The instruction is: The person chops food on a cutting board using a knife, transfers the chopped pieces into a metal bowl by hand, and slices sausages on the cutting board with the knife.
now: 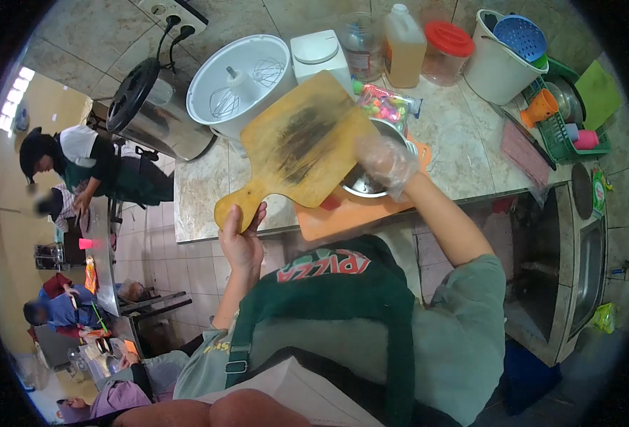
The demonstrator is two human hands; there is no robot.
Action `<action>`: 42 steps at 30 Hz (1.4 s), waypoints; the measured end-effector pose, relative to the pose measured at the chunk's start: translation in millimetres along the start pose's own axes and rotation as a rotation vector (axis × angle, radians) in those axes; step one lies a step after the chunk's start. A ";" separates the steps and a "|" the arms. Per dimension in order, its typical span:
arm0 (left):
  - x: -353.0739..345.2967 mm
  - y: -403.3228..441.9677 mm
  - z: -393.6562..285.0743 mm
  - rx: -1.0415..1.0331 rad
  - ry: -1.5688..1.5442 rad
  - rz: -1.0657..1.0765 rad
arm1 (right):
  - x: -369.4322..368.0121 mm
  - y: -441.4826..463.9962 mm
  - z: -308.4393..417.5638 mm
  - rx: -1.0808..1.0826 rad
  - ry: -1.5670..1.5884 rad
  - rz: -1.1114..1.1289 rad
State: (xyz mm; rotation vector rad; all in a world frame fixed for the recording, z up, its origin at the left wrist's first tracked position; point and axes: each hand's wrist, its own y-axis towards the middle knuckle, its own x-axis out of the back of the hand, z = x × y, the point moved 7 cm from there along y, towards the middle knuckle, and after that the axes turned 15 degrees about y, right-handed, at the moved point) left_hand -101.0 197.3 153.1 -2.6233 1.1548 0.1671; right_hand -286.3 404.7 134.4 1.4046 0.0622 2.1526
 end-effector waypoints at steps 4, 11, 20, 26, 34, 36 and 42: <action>1.9 0.6 -1.3 0.013 -0.006 0.004 | 30.3 -6.1 -18.9 -0.099 0.052 -0.342; -0.7 0.3 -11.2 -0.055 -0.004 0.010 | 2.5 -25.3 -37.7 -0.233 0.077 -0.091; 20.4 2.7 -15.9 -0.059 -0.040 -0.010 | 31.9 -13.9 0.7 -0.036 0.060 -0.242; 57.4 5.4 -22.0 -0.028 -0.178 -0.122 | 47.0 -19.6 -8.1 -0.060 0.021 -0.267; 185.7 -8.3 -52.7 -0.159 -0.299 -0.295 | 37.9 -82.2 -96.2 -0.752 0.222 -0.380; 213.5 -19.1 -50.1 -0.182 -0.296 -0.380 | 15.5 -94.9 -107.8 -0.902 0.371 -0.333; 272.2 -32.1 -4.7 -0.100 -0.297 -0.616 | -7.0 -98.1 -113.8 -0.835 0.506 -0.374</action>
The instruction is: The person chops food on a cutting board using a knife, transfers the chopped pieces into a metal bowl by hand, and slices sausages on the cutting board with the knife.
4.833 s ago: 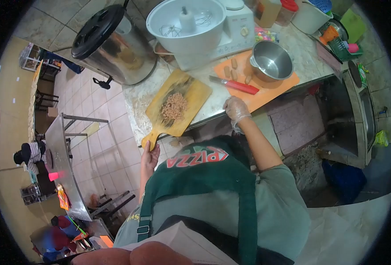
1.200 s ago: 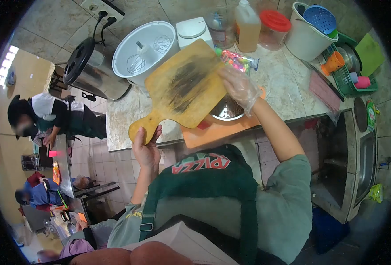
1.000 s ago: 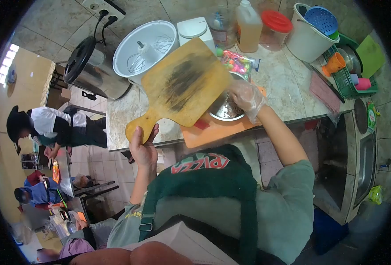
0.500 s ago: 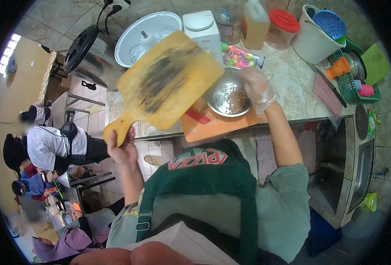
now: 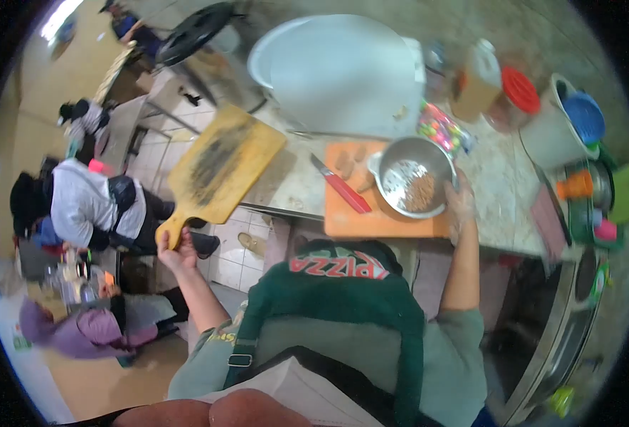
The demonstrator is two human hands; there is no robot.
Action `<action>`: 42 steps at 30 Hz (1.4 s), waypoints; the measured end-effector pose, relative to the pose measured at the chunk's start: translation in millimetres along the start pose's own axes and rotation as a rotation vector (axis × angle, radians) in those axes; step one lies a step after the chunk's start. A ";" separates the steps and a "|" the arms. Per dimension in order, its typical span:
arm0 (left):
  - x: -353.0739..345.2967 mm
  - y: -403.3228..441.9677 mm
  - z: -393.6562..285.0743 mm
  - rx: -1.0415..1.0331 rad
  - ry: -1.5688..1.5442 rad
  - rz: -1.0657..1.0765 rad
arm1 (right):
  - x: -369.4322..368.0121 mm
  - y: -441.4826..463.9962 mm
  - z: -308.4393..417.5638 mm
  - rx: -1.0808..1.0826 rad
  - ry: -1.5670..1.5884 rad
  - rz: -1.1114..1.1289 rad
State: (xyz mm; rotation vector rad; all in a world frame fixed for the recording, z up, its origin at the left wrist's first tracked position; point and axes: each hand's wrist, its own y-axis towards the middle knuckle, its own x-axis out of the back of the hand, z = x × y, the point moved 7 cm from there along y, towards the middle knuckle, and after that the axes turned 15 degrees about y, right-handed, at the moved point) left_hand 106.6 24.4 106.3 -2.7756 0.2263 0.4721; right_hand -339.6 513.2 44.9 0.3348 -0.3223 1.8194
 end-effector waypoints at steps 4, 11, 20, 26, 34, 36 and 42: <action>30.4 22.8 47.4 0.113 0.024 -0.015 | -5.0 -3.3 18.2 0.015 0.050 -0.002; 32.4 35.5 108.4 0.250 0.009 0.045 | 5.0 17.3 6.6 0.141 0.162 0.060; 23.6 39.5 169.0 0.458 0.497 0.319 | -127.7 -8.6 145.9 0.173 0.289 0.406; 90.1 36.4 105.9 0.315 0.642 0.169 | -299.0 -54.0 214.2 0.247 0.362 0.736; 161.6 16.7 -28.7 0.268 0.340 0.365 | -505.3 -174.0 288.9 0.463 -0.126 1.072; 170.2 12.0 -33.4 0.206 0.192 0.413 | -548.2 -193.6 276.4 0.543 -0.107 1.157; 211.5 1.8 -42.0 0.300 0.206 0.147 | -597.0 -283.8 345.7 0.580 -0.370 1.325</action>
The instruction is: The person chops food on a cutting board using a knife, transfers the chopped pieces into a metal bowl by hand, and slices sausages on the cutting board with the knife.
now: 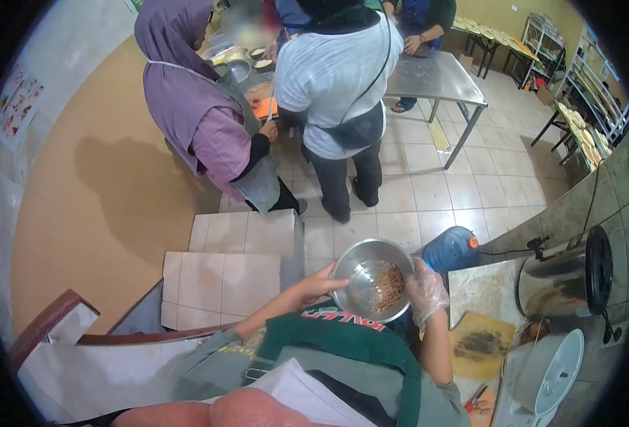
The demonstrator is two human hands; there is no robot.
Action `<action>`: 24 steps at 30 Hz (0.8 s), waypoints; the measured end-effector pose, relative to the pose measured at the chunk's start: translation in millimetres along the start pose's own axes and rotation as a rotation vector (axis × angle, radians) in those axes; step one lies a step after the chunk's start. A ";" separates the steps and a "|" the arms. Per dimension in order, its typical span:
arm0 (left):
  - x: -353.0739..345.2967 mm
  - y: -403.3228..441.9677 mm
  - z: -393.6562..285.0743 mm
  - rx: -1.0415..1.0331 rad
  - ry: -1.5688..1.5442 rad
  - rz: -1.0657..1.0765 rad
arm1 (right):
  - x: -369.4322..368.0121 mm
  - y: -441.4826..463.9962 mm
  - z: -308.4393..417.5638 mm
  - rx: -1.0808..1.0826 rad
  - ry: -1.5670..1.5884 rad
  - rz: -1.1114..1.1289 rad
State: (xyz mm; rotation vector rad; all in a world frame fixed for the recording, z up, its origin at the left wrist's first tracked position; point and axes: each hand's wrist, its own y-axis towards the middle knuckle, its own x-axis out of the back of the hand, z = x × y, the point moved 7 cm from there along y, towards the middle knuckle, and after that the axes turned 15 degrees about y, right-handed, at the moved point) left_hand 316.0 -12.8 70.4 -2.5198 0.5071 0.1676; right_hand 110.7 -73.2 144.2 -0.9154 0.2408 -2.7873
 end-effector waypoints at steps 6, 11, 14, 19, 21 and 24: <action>56.2 15.4 9.7 0.095 0.036 -0.266 | -26.5 65.5 15.3 0.110 -0.065 0.141; 104.9 65.7 -8.3 0.062 0.092 -0.436 | -38.6 149.6 20.0 0.110 -0.042 0.258; 103.5 117.9 -50.2 -0.079 0.017 -0.339 | -20.0 204.3 26.3 0.197 -0.021 0.234; 111.3 211.4 -98.0 -0.052 0.033 -0.240 | 21.7 273.9 -8.5 0.021 -0.029 0.177; 107.4 242.7 -109.3 -0.042 0.047 -0.170 | 35.2 293.8 -25.7 -0.026 -0.027 0.133; 101.4 279.1 -117.1 -0.003 0.042 -0.094 | 54.9 310.3 -43.3 -0.047 -0.023 0.070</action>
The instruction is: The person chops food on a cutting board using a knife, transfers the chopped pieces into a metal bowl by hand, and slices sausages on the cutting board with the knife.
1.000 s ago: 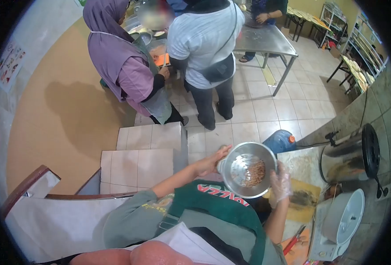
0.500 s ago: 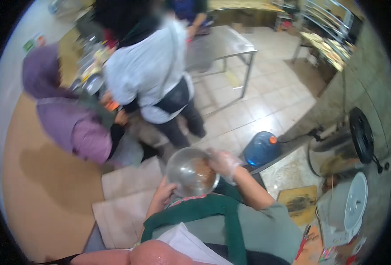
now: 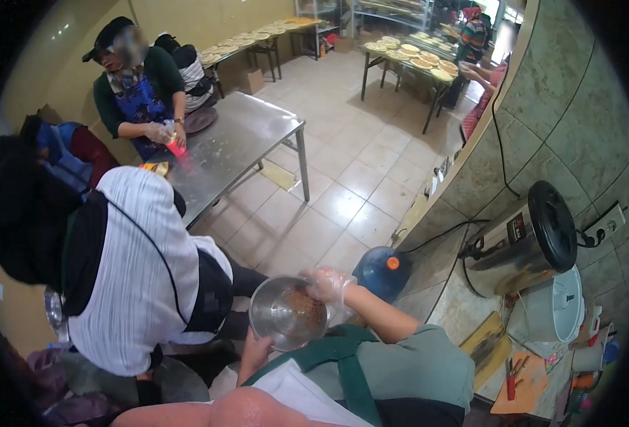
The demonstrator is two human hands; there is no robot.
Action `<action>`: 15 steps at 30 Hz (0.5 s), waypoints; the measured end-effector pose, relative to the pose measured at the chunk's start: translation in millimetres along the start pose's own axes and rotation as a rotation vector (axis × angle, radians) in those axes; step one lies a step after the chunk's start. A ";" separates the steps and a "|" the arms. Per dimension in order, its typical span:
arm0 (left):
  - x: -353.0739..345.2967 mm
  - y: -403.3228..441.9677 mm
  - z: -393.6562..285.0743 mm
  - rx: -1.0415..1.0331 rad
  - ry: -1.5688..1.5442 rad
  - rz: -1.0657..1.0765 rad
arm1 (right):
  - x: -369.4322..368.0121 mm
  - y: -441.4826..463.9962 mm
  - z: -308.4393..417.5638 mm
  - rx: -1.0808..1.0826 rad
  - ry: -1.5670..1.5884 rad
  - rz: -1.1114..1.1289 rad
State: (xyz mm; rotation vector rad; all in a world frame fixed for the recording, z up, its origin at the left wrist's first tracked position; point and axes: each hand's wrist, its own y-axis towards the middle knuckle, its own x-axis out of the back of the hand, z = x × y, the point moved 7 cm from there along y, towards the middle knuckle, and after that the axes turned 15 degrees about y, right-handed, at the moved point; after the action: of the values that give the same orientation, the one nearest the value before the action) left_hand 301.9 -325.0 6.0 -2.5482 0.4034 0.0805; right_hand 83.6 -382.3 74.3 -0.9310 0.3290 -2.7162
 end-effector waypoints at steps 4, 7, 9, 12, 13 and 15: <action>-5.2 25.0 -4.7 0.038 0.066 0.036 | 17.4 11.1 -0.5 -0.059 0.020 -0.011; -6.0 31.8 -8.8 0.050 0.097 0.037 | 17.1 18.6 -10.2 -0.048 0.029 -0.028; -7.8 31.1 -13.1 0.107 0.120 0.011 | 17.3 21.9 -13.6 -0.073 0.026 -0.026; -8.9 38.6 -8.1 0.084 0.161 0.028 | 22.4 22.8 -13.6 -0.126 0.017 -0.004; -11.2 38.9 -7.9 0.088 0.159 0.027 | 23.7 22.7 -14.8 -0.152 0.008 0.015; -15.5 40.9 -13.0 0.056 0.089 0.019 | 25.7 24.7 -19.3 -0.144 0.012 0.012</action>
State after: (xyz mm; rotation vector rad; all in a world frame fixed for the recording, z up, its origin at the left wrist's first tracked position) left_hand 274.4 -360.6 -2.0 -2.4998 0.4575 -0.0373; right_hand 55.9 -411.0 66.9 -0.9462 0.5367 -2.7177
